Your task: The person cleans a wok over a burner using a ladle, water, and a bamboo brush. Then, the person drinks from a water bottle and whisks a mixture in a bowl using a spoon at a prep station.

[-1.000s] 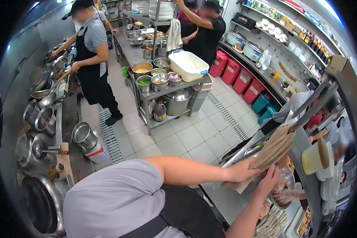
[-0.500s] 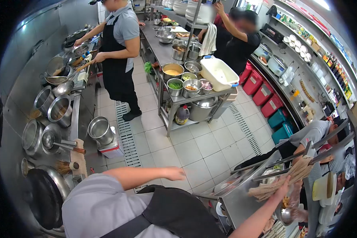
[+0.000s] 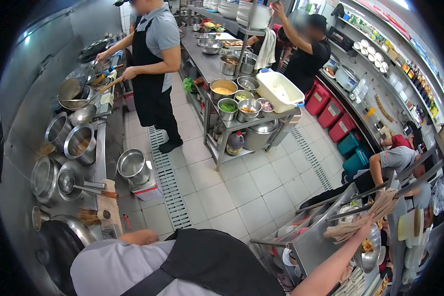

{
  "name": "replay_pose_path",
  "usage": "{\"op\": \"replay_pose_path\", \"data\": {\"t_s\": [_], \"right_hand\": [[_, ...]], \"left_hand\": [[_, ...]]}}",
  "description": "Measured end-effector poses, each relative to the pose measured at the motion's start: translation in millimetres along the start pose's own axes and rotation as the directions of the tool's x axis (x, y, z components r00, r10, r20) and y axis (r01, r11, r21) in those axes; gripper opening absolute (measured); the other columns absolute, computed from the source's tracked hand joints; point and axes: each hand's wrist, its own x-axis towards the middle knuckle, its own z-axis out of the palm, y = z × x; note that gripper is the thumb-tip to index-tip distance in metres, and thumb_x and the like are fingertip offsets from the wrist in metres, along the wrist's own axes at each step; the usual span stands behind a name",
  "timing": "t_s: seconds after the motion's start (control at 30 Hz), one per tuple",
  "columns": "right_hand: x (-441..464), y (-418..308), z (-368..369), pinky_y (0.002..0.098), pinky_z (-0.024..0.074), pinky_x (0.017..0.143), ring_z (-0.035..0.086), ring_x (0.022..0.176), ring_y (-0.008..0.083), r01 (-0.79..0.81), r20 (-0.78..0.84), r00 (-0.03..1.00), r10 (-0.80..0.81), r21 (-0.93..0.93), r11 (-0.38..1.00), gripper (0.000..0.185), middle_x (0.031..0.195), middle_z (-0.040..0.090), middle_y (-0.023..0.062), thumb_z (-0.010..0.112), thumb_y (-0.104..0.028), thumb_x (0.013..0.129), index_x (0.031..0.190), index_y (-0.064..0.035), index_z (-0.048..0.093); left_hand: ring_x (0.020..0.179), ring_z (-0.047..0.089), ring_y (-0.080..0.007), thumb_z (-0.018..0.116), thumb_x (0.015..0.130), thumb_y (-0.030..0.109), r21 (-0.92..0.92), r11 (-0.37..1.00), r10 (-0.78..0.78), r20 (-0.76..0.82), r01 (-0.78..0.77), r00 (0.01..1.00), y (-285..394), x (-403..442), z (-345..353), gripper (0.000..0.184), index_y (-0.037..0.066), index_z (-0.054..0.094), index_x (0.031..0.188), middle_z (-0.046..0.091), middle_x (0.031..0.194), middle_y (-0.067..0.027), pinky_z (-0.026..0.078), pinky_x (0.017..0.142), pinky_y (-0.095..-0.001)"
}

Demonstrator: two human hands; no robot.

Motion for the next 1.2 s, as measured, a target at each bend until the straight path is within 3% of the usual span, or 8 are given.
{"op": "replay_pose_path", "data": {"t_s": [0.1,0.27,0.47,0.67,0.73,1.1,1.17,1.2], "right_hand": [[5.2,3.1,-11.1,0.0298,0.0424,0.053,0.051,0.059,0.0139,-0.069,0.121,0.990,0.066,0.027,0.997,0.036,0.070,0.050,0.0012,0.058,-0.045,0.094,0.087,-0.0109,0.052],[13.7,12.7,-0.4,0.0289,0.0463,0.064,0.057,0.071,0.0158,0.037,-0.194,0.978,-0.072,-0.177,0.983,0.044,0.078,0.055,0.0031,0.061,-0.050,0.091,0.092,-0.0064,0.058],[-0.6,6.7,10.6,0.0284,0.0449,0.067,0.056,0.074,0.0141,0.098,-0.213,0.969,-0.126,-0.137,0.986,0.040,0.081,0.056,0.0026,0.063,-0.045,0.091,0.097,-0.0058,0.056],[17.0,10.1,-23.1,0.0288,0.0453,0.070,0.056,0.077,0.0136,0.052,-0.111,0.991,-0.072,-0.179,0.983,0.044,0.086,0.055,0.0023,0.062,-0.046,0.092,0.107,-0.0051,0.056],[24.0,14.5,-35.6,0.0299,0.0463,0.074,0.057,0.082,0.0147,-0.003,-0.063,0.998,-0.011,-0.210,0.978,0.051,0.092,0.056,0.0028,0.062,-0.048,0.091,0.116,-0.0032,0.055],[-48.4,24.2,-6.5,0.0370,0.0388,0.102,0.045,0.126,0.0295,-0.024,-0.270,0.953,-0.134,-0.512,0.859,0.077,0.146,0.036,0.0179,0.059,-0.036,0.092,0.148,0.0034,0.022],[-60.3,70.0,11.3,0.0371,0.0412,0.097,0.053,0.114,0.0283,0.110,-0.299,0.905,-0.302,-0.521,0.846,0.064,0.132,0.050,0.0182,0.057,-0.029,0.092,0.141,0.0031,0.032],[-53.6,94.7,-2.4,0.0380,0.0436,0.089,0.056,0.102,0.0275,-0.004,-0.190,0.974,-0.128,-0.575,0.818,0.044,0.113,0.055,0.0162,0.056,-0.028,0.093,0.122,0.0036,0.044]], "left_hand": [[0.096,0.065,-0.0365,0.052,0.084,0.031,0.010,0.986,0.169,-0.124,-0.169,0.978,36.0,11.1,-36.3,0.036,0.003,0.071,0.096,0.068,0.102,-0.0209,0.051,0.082,-0.0464],[0.094,0.065,-0.0378,0.053,0.082,0.032,-0.075,0.972,0.188,-0.315,-0.221,0.930,56.7,20.6,-78.3,0.037,0.003,0.071,0.095,0.068,0.102,-0.0213,0.052,0.083,-0.0452],[0.095,0.065,-0.0369,0.054,0.082,0.031,-0.024,0.974,0.203,-0.338,-0.224,0.919,33.3,39.7,-90.4,0.035,0.003,0.072,0.096,0.067,0.104,-0.0217,0.052,0.084,-0.0446],[0.086,0.067,-0.0355,0.055,0.081,0.025,0.057,0.996,0.065,-0.037,-0.062,0.997,19.7,22.0,-80.0,0.030,0.004,0.072,0.094,0.069,0.099,-0.0203,0.053,0.076,-0.0431],[0.088,0.068,-0.0331,0.055,0.080,0.023,-0.283,0.952,-0.135,-0.039,0.118,0.990,17.1,19.9,-69.6,0.030,0.004,0.072,0.095,0.069,0.098,-0.0194,0.053,0.077,-0.0427],[0.101,0.065,-0.0302,0.052,0.080,0.028,0.025,1.000,-0.003,-0.005,0.003,1.000,60.9,71.2,-93.2,0.034,0.005,0.072,0.096,0.067,0.109,-0.0171,0.051,0.085,-0.0437],[0.102,0.065,-0.0311,0.050,0.082,0.030,0.032,0.999,-0.002,0.020,0.001,1.000,87.8,75.5,-117.3,0.036,0.005,0.072,0.096,0.067,0.111,-0.0173,0.051,0.087,-0.0445],[0.101,0.065,-0.0319,0.050,0.083,0.031,0.061,0.997,0.037,-0.003,-0.037,0.999,103.3,78.5,-134.8,0.036,0.006,0.072,0.095,0.067,0.110,-0.0177,0.051,0.087,-0.0448]]}}
